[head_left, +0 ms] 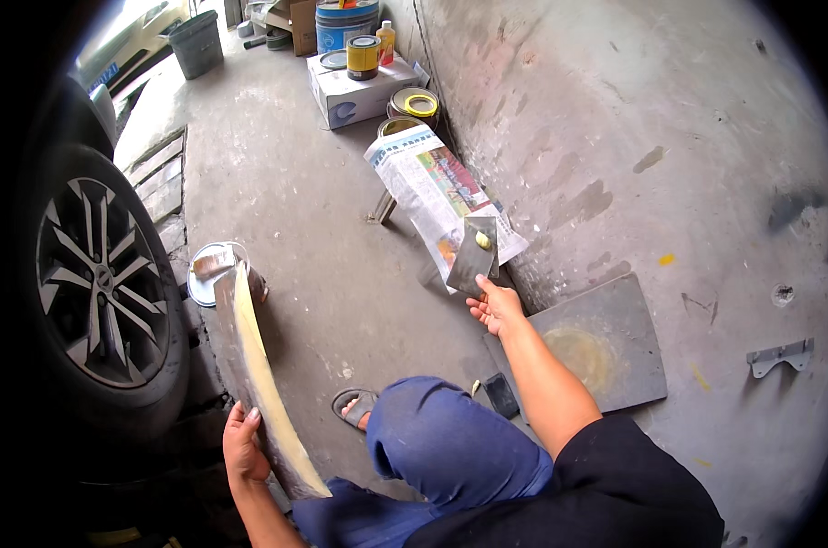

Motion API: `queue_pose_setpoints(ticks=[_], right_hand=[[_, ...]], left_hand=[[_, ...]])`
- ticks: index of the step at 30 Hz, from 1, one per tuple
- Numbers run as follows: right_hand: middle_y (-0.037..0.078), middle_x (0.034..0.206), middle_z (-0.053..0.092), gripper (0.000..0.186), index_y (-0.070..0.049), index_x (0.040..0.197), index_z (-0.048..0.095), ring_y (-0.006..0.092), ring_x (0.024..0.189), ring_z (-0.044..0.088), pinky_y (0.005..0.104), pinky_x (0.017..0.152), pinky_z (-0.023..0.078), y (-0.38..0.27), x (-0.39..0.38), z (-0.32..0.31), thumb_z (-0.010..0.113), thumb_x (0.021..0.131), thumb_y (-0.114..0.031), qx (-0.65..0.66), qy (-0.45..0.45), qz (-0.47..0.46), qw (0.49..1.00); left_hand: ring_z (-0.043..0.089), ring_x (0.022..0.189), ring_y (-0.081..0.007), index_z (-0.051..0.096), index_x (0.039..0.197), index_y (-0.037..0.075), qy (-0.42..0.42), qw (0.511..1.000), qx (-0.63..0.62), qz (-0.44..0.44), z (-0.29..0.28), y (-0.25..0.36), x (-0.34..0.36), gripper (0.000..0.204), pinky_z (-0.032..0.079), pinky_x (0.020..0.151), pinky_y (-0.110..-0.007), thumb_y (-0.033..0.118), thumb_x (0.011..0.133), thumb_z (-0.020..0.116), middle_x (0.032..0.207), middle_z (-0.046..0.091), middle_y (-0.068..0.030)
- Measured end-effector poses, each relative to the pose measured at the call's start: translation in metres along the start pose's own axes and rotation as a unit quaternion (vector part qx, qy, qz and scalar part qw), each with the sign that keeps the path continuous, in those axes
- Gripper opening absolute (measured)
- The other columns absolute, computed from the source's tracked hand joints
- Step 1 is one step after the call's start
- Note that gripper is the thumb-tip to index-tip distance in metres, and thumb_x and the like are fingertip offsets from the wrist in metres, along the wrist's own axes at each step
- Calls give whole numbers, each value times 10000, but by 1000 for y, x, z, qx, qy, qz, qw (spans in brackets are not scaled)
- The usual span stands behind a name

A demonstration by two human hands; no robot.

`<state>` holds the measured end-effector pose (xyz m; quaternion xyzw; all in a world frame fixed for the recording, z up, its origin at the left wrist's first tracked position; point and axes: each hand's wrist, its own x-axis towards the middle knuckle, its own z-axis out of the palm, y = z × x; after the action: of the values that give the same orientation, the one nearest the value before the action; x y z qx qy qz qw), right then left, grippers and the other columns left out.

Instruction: The person applies body filler to a car's side panel using a putty knife and a smaller scraper, smoothing the surface. They repeatedly scoop filler from a can and spread it over the taped-off area.

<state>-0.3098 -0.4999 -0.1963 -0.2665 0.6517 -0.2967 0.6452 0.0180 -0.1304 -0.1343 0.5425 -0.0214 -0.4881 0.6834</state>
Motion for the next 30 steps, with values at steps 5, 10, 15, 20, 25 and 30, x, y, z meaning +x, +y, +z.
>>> queue_pose_setpoints(ticks=[5,10,15,20,25,30], right_hand=[[22,800,585,175,-93,911,537,136,596,582,244,467,479,-1,5,6,696,865,-149,59,-39,-96,993],[40,987,538,345,-80,1151,488,154,940,528,337,773,490,-15,4,-10,633,838,-61,96,-80,-253,959],[129,1081,592,386,-24,1222,423,196,951,614,317,866,516,-52,-104,35,505,846,-32,116,-303,-257,910],[140,1242,530,536,20,1359,351,178,1135,530,312,992,424,-53,-171,110,580,878,-46,49,-498,-190,844],[109,1243,541,525,22,1369,357,148,1134,520,295,983,422,-35,-202,158,595,910,-67,-62,-577,-208,788],[131,1232,558,472,45,1336,388,158,1128,536,302,985,426,-35,-221,184,571,913,-54,-57,-579,-215,784]], left_hand=[[605,1018,-175,541,1208,19,-15,1000,18,17,-3,6,-3,345,466,915,-321,50,867,586,1122,643,-68],[519,1131,-178,385,1370,-61,16,997,63,53,-2,11,8,586,370,1017,-324,64,849,623,1238,550,-119],[589,1017,-157,489,1206,38,-15,993,-33,116,31,48,3,310,455,926,-322,23,908,572,1125,623,-74],[598,999,-164,496,1141,54,-33,970,-48,236,75,83,10,210,468,916,-330,37,938,547,1109,630,-86],[585,1005,-151,472,1160,41,-45,947,-39,315,94,88,0,209,460,914,-310,9,957,506,1135,609,-88],[564,1025,-123,456,1227,23,-20,919,47,390,108,80,-20,276,435,929,-288,7,956,505,1141,599,-75]])
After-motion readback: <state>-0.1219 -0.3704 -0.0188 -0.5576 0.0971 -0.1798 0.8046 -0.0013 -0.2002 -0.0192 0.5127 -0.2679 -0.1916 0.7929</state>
